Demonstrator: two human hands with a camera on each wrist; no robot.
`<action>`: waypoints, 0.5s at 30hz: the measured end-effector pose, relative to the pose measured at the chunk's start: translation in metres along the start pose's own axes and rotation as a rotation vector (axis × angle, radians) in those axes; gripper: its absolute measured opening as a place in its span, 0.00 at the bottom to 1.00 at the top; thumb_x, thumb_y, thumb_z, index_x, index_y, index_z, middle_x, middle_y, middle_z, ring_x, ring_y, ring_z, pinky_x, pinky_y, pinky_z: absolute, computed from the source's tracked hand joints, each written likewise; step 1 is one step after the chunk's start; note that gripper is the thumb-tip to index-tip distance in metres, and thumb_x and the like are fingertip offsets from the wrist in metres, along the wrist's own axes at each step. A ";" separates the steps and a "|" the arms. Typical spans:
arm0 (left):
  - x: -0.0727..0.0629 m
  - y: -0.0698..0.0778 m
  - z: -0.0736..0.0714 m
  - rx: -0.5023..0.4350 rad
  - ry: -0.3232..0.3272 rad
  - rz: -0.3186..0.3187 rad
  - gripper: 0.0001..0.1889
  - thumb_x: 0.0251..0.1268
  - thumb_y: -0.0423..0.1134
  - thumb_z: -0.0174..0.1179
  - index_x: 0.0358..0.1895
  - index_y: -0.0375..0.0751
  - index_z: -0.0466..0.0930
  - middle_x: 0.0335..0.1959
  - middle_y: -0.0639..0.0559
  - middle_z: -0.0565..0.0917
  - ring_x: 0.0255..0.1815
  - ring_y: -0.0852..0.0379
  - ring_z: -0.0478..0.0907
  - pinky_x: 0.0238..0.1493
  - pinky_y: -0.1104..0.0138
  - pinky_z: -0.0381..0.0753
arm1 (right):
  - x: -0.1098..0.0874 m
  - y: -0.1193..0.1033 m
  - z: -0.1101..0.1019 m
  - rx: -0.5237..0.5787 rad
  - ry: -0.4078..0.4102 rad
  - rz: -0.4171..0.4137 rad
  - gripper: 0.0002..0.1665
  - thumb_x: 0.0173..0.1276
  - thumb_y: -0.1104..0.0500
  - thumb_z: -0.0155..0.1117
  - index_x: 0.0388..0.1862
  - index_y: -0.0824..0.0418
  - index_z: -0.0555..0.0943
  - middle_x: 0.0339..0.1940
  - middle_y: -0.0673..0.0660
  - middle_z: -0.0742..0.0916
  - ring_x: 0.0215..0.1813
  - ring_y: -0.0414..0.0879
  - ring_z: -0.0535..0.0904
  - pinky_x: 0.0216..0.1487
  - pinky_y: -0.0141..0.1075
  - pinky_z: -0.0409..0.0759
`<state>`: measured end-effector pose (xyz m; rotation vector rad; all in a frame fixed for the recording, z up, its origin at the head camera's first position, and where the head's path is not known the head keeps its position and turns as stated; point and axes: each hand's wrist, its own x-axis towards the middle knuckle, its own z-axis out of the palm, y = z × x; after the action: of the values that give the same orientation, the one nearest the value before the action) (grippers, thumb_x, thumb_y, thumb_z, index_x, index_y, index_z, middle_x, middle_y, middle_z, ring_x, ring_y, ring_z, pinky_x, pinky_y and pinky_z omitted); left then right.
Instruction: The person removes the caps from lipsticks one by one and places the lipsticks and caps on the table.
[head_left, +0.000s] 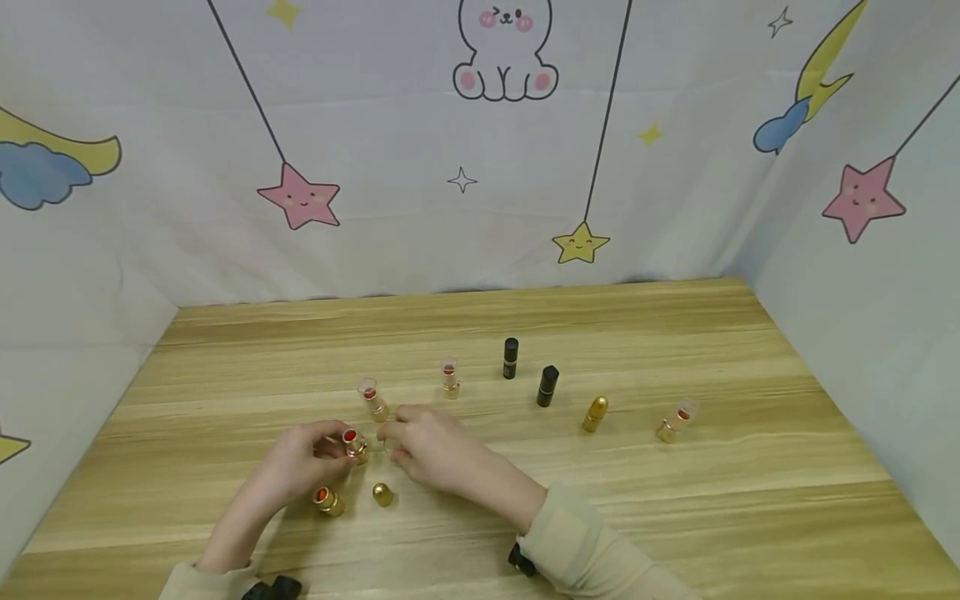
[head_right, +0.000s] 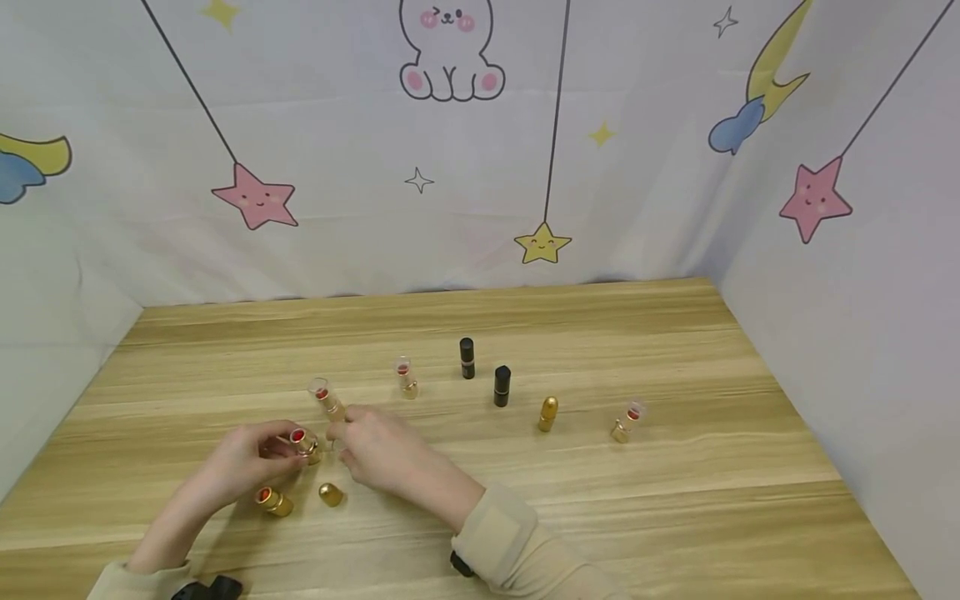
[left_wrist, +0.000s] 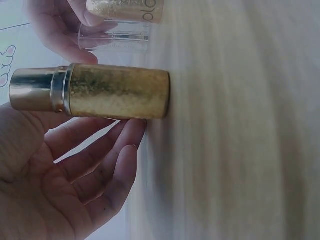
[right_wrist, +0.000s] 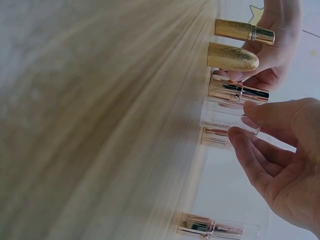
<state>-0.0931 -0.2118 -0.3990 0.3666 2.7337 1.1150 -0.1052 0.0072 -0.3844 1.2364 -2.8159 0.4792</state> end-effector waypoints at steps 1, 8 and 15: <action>0.000 0.000 0.000 -0.005 0.001 0.001 0.15 0.51 0.32 0.69 0.44 0.35 0.82 0.33 0.47 0.86 0.33 0.60 0.80 0.33 0.72 0.78 | 0.000 0.000 0.000 -0.001 -0.001 -0.001 0.18 0.65 0.57 0.64 0.54 0.55 0.82 0.42 0.49 0.84 0.36 0.35 0.77 0.37 0.20 0.74; 0.000 -0.001 0.000 -0.023 0.004 0.020 0.14 0.51 0.31 0.69 0.42 0.34 0.82 0.33 0.47 0.85 0.31 0.62 0.80 0.32 0.72 0.78 | 0.000 -0.002 0.000 -0.001 -0.004 0.007 0.17 0.66 0.56 0.64 0.54 0.54 0.82 0.43 0.49 0.84 0.37 0.35 0.78 0.38 0.21 0.74; 0.000 -0.003 0.000 -0.030 0.000 0.020 0.14 0.51 0.32 0.69 0.43 0.35 0.82 0.35 0.46 0.85 0.32 0.61 0.80 0.33 0.73 0.79 | 0.000 -0.002 0.001 0.016 -0.008 0.015 0.16 0.66 0.57 0.64 0.53 0.55 0.82 0.42 0.49 0.84 0.36 0.34 0.77 0.36 0.21 0.74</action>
<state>-0.0938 -0.2137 -0.4006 0.3906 2.7161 1.1592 -0.1033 0.0055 -0.3851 1.2234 -2.8361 0.4990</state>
